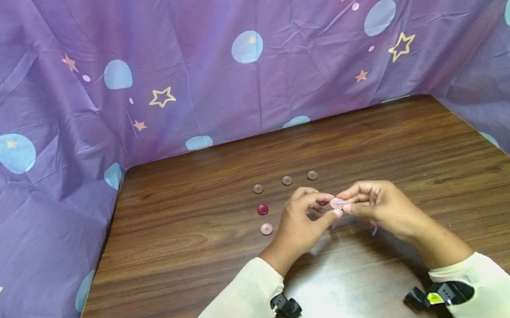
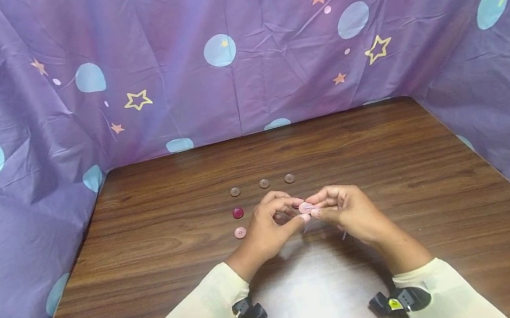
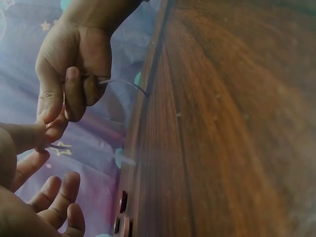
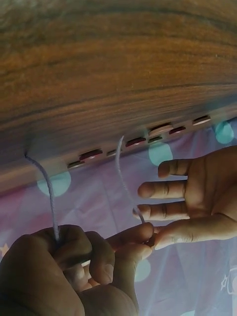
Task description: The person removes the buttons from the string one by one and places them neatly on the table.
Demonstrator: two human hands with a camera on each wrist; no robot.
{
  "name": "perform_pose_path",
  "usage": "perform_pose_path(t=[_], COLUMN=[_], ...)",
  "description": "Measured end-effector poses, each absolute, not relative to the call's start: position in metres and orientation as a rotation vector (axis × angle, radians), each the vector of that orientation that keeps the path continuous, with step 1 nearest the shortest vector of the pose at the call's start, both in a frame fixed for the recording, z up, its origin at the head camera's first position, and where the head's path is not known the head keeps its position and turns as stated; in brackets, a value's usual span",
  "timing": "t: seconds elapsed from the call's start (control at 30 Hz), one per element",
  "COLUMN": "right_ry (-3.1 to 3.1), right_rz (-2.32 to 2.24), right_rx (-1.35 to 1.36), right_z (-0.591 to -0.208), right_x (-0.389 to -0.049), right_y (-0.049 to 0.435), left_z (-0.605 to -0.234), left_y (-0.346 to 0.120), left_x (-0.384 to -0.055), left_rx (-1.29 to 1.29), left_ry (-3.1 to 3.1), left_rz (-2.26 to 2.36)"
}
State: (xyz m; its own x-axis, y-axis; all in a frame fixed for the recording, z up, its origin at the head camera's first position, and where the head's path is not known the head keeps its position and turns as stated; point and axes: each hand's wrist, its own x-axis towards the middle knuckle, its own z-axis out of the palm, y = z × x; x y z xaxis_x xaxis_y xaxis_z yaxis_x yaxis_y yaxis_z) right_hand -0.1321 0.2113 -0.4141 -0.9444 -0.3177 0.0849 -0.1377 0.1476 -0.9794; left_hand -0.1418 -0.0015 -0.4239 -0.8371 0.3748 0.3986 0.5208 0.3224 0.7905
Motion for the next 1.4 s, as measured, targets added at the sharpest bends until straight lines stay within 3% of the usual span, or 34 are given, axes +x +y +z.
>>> perform_pose_path(t=[1.4], right_ry=[2.528], right_rz=[-1.794], right_rx=[-0.359], right_z=[-0.410], right_x=[-0.134], right_y=[0.219], left_z=[-0.435], left_y=[0.000], left_x=[-0.144], left_rx=[-0.755], left_ry=[-2.268], left_rz=[-1.717])
